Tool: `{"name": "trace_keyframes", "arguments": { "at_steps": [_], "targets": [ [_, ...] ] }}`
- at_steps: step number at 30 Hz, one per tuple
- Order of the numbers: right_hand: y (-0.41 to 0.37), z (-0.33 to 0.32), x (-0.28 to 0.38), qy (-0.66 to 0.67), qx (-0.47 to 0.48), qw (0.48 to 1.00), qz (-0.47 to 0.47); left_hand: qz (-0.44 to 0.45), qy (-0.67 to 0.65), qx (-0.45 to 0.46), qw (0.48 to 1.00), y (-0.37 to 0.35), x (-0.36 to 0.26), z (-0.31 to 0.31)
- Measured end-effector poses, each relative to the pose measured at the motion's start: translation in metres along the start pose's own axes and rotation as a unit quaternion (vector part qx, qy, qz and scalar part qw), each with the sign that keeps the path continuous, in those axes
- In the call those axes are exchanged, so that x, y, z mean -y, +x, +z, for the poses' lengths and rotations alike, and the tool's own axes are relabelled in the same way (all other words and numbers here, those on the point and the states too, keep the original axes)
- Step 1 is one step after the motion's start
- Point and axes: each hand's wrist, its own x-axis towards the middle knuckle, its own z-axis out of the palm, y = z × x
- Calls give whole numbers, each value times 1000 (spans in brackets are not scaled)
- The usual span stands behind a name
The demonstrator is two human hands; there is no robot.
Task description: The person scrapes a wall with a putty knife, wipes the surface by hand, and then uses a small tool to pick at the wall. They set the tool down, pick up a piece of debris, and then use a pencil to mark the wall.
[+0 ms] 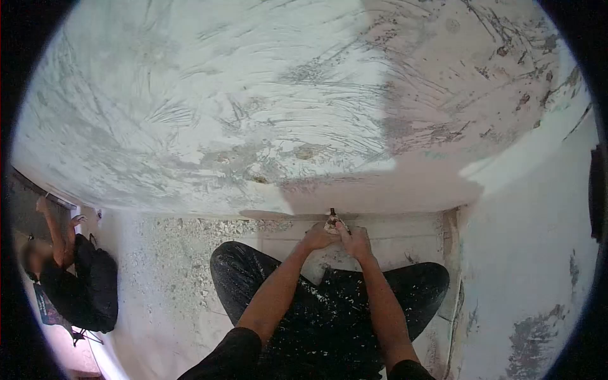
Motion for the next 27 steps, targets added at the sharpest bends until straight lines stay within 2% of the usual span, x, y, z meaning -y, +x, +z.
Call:
{"name": "trace_keyframes", "arguments": {
  "at_steps": [2, 5, 8, 12, 14, 15, 17, 18, 20, 21, 23, 24, 26, 27],
  "targets": [
    [5, 3, -9, -24, 76, 997, 16, -57, 120, -8, 991, -5, -3, 0],
    [3, 31, -12, -4, 45, 996, 74, -81, 189, -36, 978, -25, -31, -17],
    [0, 28, 9, 16, 44, 996, 73, -54, 210, -16, 976, -16, 3, -21],
    [2, 10, 1, -24, 13, 999, 41, -59, 172, -3, 983, -7, -15, -3],
    [-2, -10, 7, -106, 22, 994, 19, -6, 121, 44, 992, -2, -10, 12],
    [-1, -11, 4, -106, 27, 994, 19, -10, 119, 43, 992, -3, -13, 12],
    [1, -9, -2, -97, 28, 995, 5, 96, 201, 22, 975, -4, -19, 11],
    [3, -5, -2, -96, 29, 995, 4, 96, 202, 21, 974, -5, -19, 7],
    [5, 12, 0, 2, 35, 996, 82, -13, 156, 18, 987, -13, -17, -5],
    [4, 24, -2, 3, 35, 996, 82, -14, 157, 18, 987, -17, -17, -12],
    [-2, 44, -5, 5, -41, 999, -9, -73, 261, -43, 962, -26, -20, -26],
    [-1, 42, 0, 9, -42, 999, -7, -74, 264, -41, 961, -25, -14, -28],
    [1, 30, 13, 65, 74, 985, 142, -3, 333, 7, 943, -19, 4, -30],
    [0, 30, 10, 64, 75, 985, 145, -4, 331, 9, 943, -18, 2, -29]
  ]
}}
